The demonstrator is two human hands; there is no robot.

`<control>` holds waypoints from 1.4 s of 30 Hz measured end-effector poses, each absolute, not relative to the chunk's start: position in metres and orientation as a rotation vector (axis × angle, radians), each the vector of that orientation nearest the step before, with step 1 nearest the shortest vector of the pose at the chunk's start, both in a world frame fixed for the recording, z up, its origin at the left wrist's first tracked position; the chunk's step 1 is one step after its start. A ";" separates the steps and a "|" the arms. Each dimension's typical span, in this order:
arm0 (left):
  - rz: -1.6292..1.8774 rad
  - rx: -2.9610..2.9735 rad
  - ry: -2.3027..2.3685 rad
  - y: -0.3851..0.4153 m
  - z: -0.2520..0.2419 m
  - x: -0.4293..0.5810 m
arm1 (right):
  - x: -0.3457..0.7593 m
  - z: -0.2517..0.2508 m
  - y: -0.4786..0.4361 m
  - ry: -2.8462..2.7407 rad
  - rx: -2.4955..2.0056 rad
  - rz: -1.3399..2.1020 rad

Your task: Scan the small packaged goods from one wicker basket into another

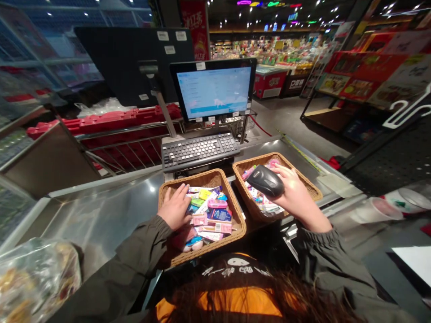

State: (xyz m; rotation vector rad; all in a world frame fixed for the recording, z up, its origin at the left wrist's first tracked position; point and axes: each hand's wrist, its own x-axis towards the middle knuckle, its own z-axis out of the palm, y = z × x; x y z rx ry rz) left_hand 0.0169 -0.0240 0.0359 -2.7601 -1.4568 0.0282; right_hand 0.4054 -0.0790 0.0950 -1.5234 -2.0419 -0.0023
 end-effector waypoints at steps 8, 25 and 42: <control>-0.179 -3.045 -1.044 0.020 0.063 0.161 | 0.469 0.086 -0.098 -1.743 -1.724 -0.144; 0.446 -2.926 -1.384 0.072 -0.062 0.355 | 0.511 0.062 -0.092 -1.637 -1.805 0.085; 0.225 -2.929 -1.030 0.084 0.038 0.301 | 0.513 0.064 -0.092 -1.639 -1.796 0.042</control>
